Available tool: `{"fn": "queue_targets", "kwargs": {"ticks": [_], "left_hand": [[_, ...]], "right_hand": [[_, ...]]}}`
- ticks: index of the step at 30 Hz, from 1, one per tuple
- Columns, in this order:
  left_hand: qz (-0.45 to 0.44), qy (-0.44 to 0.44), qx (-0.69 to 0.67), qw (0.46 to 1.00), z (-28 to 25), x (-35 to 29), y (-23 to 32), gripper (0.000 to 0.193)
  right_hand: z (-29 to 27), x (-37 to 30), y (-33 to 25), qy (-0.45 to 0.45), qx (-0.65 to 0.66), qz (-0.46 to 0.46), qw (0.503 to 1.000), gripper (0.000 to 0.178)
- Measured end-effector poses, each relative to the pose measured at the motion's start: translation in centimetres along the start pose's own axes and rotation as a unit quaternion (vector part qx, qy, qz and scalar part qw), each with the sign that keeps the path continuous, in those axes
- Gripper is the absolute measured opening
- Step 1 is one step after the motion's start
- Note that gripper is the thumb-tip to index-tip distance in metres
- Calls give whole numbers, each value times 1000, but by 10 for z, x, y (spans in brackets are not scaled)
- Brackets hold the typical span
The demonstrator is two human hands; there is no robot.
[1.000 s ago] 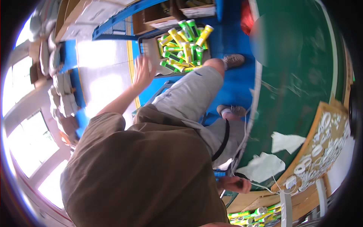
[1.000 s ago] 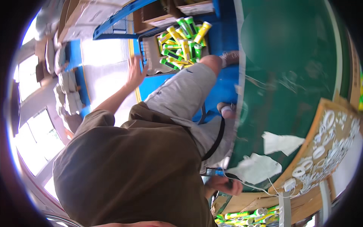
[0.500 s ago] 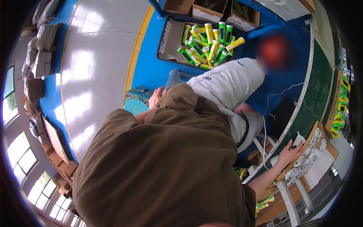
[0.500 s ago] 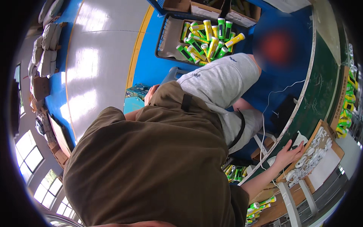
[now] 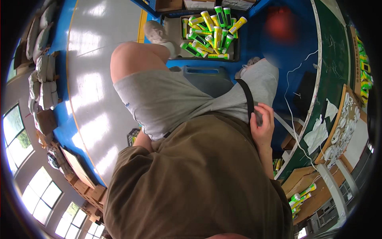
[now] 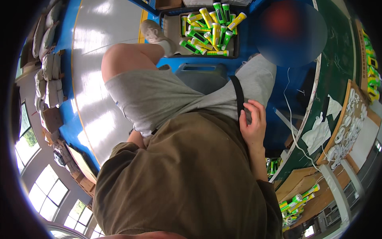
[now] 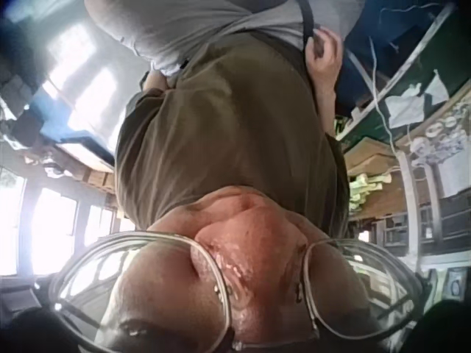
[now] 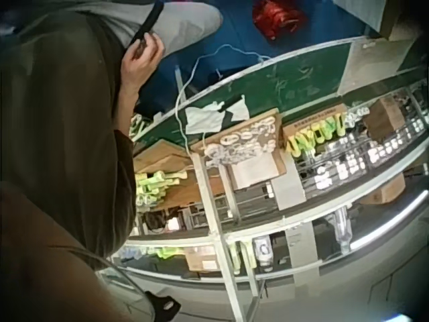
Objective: Checking flashlight function, organizing components, and assembling flashlight bodies.
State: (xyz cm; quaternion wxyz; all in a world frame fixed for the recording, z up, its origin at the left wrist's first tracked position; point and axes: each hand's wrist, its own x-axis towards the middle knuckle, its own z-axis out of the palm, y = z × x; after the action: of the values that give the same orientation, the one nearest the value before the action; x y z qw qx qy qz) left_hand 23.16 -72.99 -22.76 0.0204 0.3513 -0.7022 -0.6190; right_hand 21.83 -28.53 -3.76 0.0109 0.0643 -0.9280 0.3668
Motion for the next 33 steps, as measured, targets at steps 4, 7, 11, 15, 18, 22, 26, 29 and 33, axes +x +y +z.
{"fn": "queue_targets", "kwargs": {"ticks": [4, 7, 11, 15, 18, 22, 26, 29, 33], "left_hand": [[-50, 124, -237, 962, -81, 74, -7, 59], [97, 238, -42, 965, -64, 132, 126, 65], [227, 73, 14, 971, 39, 203, 198, 43], [172, -199, 478, 838, 160, 228, 165, 34], [41, -370, 604, 705, 188, 252, 104, 29], [-71, -535, 571, 618, 190, 253, 85, 28], [-54, -470, 537, 699, 168, 237, 39, 27], [-16, -434, 521, 735, 173, 239, 32, 26], [49, -391, 514, 762, 180, 243, 34, 24]], "right_hand": [[5, 21, 9, 61, 16, 23, 998, 27], [20, 43, 20, 69, 33, 71, 995, 28], [57, 128, 20, -105, 65, 181, 976, 58], [143, 243, 65, -370, -18, 107, 923, 75], [268, 311, 135, -445, -38, 108, 888, 76], [413, 352, 215, -461, -128, 96, 873, 71], [507, 342, 215, -400, -175, 130, 890, 75], [537, 333, 208, -324, -246, 161, 899, 68], [550, 335, 191, -358, -241, 101, 896, 58]]}}
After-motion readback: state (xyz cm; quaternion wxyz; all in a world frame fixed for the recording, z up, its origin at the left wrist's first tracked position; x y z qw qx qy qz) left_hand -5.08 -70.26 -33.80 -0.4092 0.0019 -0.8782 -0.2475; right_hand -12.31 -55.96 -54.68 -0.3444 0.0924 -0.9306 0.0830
